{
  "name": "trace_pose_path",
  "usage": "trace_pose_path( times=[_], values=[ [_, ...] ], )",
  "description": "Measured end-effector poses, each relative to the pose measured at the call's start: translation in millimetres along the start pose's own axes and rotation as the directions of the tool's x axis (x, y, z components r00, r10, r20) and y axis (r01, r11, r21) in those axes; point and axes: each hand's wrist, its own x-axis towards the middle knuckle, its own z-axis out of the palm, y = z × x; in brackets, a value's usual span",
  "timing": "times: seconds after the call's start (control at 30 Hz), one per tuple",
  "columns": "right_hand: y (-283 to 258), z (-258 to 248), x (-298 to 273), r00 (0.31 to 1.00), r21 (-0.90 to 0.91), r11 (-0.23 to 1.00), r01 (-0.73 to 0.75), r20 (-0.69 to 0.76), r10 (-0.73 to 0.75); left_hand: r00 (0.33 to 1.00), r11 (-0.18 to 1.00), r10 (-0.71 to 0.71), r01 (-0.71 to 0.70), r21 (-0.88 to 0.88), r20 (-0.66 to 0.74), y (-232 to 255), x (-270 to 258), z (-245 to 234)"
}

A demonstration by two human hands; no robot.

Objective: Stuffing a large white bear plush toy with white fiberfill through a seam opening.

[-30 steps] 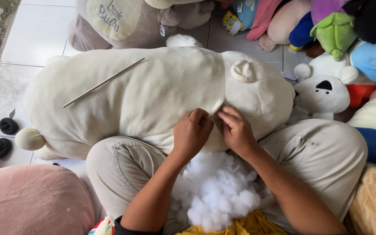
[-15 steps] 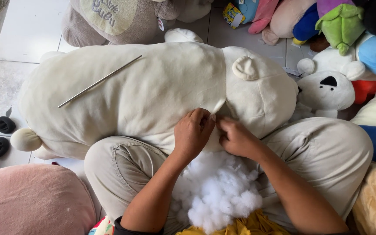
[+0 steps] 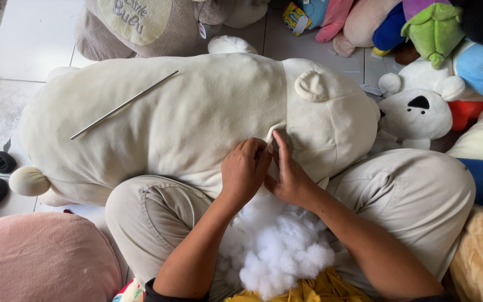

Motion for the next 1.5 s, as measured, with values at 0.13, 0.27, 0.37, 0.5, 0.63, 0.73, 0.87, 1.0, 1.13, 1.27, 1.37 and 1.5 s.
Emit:
trace_pose_path(
  times=[0.13, 0.27, 0.37, 0.5, 0.63, 0.73, 0.87, 1.0, 1.13, 1.27, 1.37, 1.5],
  values=[
    [-6.8, 0.8, 0.0, 1.0, -0.018, 1.0, 0.022, -0.018, -0.022, 1.0, 1.0, 0.005, -0.005, 0.008, 0.004, 0.0, -0.2, -1.6],
    [13.1, 9.8, -3.5, 0.961, -0.014, 0.999, 0.029, -0.275, -0.032, 1.0, 1.0, -0.003, 0.002, -0.01, -0.003, -1.4, -0.6, -3.4],
    [19.0, 15.7, 0.9, 0.959, -0.018, 0.997, 0.072, -0.273, -0.074, 1.0, 1.0, 0.011, -0.011, 0.004, -0.004, -1.5, 0.1, -2.3],
    [29.1, 15.0, 2.5, 0.991, -0.059, 0.995, 0.077, -0.108, -0.083, 1.0, 0.999, 0.03, -0.03, 0.019, 0.0, -3.8, 0.0, 1.0],
    [55.4, 13.4, 7.4, 0.988, -0.181, 0.977, 0.117, -0.082, -0.133, 1.0, 0.998, 0.023, -0.024, 0.061, 0.006, -13.3, -0.5, 10.2],
    [51.6, 6.4, 9.2, 0.987, -0.177, 0.974, 0.145, -0.039, -0.154, 0.999, 0.993, 0.048, -0.048, 0.108, 0.002, -20.5, 0.0, 15.0],
    [60.3, 6.1, 11.2, 0.981, -0.219, 0.96, 0.173, -0.05, -0.188, 0.997, 0.987, 0.081, -0.079, 0.14, -0.009, -27.3, 1.4, 21.2],
    [49.5, 0.6, -4.3, 0.992, -0.199, 0.978, 0.067, -0.094, -0.087, 0.994, 0.993, 0.093, -0.097, 0.067, 0.06, -17.3, -7.2, 6.7],
    [16.0, -37.7, -22.7, 0.984, -0.16, 0.984, 0.081, -0.146, -0.104, 0.991, 0.994, 0.1, -0.104, 0.033, 0.089, 0.0, -19.8, -16.6],
    [0.3, -65.6, -33.4, 1.0, -0.154, 0.988, 0.009, 0.007, -0.008, 0.958, 0.986, 0.12, -0.083, -0.147, 0.262, 17.9, -37.0, -33.5],
    [-11.7, -70.6, -35.9, 0.955, -0.296, 0.941, -0.162, 0.193, 0.225, 0.903, 0.986, 0.143, -0.096, -0.134, 0.405, 10.7, -42.4, -25.9],
    [-5.3, -56.3, -31.5, 0.786, -0.565, 0.787, -0.245, 0.36, 0.503, 0.877, 0.989, 0.15, -0.131, -0.074, 0.457, -2.2, -37.9, -15.4]
  ],
)
